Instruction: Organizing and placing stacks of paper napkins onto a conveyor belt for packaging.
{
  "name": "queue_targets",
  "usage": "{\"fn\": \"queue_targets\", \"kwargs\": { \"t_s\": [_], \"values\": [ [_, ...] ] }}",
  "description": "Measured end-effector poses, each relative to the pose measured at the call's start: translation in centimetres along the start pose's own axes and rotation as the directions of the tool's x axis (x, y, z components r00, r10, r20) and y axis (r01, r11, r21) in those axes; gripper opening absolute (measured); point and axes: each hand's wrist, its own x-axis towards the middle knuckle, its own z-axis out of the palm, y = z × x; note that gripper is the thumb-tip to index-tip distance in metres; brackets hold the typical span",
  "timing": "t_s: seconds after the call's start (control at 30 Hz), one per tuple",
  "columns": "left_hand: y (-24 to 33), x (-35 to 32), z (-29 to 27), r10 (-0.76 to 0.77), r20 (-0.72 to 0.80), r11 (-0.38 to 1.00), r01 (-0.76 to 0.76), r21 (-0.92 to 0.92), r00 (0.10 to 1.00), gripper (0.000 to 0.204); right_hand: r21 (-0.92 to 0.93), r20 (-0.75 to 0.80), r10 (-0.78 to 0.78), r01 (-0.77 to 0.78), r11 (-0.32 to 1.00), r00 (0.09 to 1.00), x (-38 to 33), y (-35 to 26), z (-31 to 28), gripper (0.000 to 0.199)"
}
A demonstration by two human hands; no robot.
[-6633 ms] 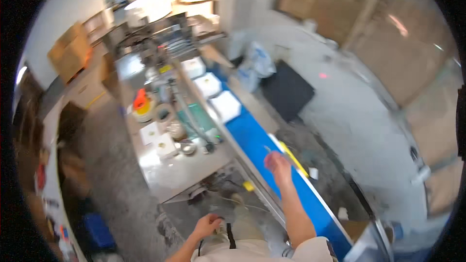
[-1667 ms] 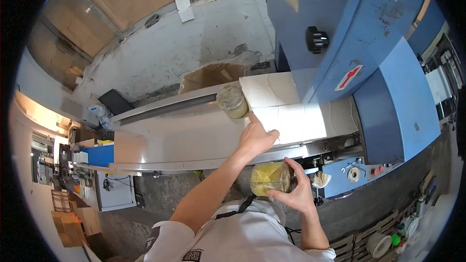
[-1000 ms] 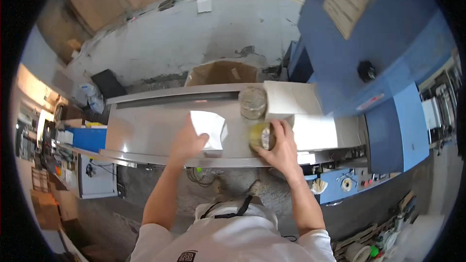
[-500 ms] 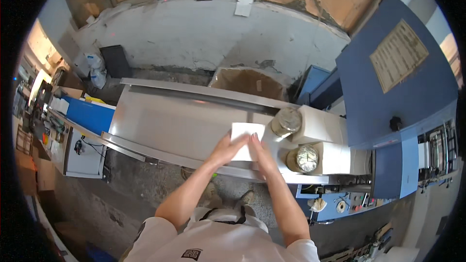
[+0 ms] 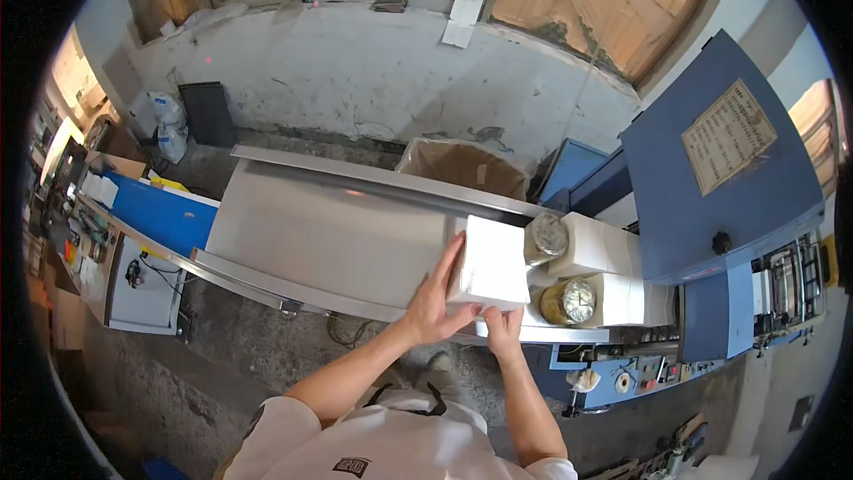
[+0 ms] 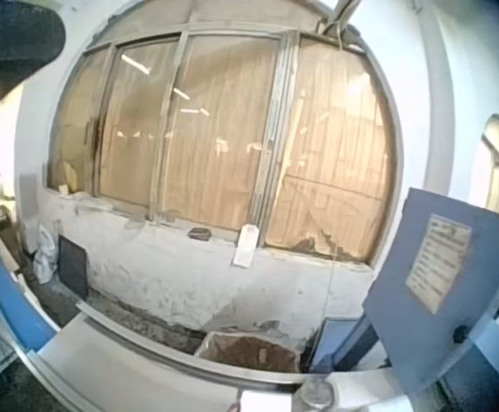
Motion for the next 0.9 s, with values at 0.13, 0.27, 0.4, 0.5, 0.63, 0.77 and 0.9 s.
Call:
{"fn": "queue_targets", "kwargs": {
  "t_s": [0.13,0.27,0.4,0.5,0.63,0.77,0.9],
  "values": [
    [-5.2,-2.0,-0.9,-0.13,0.047,0.974,0.119,0.194,0.99,0.099,0.079,-0.053,0.175,-0.171,0.982,0.983,0.0,4.2,-0.2,0.08],
    [-5.2,-3.1,-1.3,-0.209,0.09,0.952,0.181,0.247,0.974,0.098,0.052,-0.003,0.174,-0.174,0.983,0.985,0.6,5.6,-1.9,0.092],
    [-4.7,-2.0,-1.8,-0.51,-0.068,0.86,0.511,-0.012,0.857,0.081,0.194,0.093,0.219,-0.234,0.953,0.971,1.6,2.5,-1.3,0.105],
    [-4.5,-0.9,-1.9,-0.604,-0.159,0.795,0.604,-0.057,0.781,0.066,0.23,0.107,0.343,-0.358,0.905,0.933,1.4,2.4,-2.1,0.103],
    [-3.6,-0.4,-1.5,-0.657,-0.126,0.745,0.666,0.044,0.743,0.056,0.248,0.066,0.312,-0.319,0.915,0.948,0.7,5.9,-4.0,0.095],
    [-3.7,-0.6,-1.5,-0.653,-0.117,0.756,0.653,-0.045,0.748,0.044,0.256,0.1,0.342,-0.356,0.899,0.935,0.6,5.4,-4.4,0.09],
    [-3.7,-0.6,-1.6,-0.669,-0.106,0.742,0.669,-0.046,0.735,0.04,0.281,0.072,0.343,-0.348,0.894,0.937,0.7,5.8,-4.2,0.087]
  ]
}}
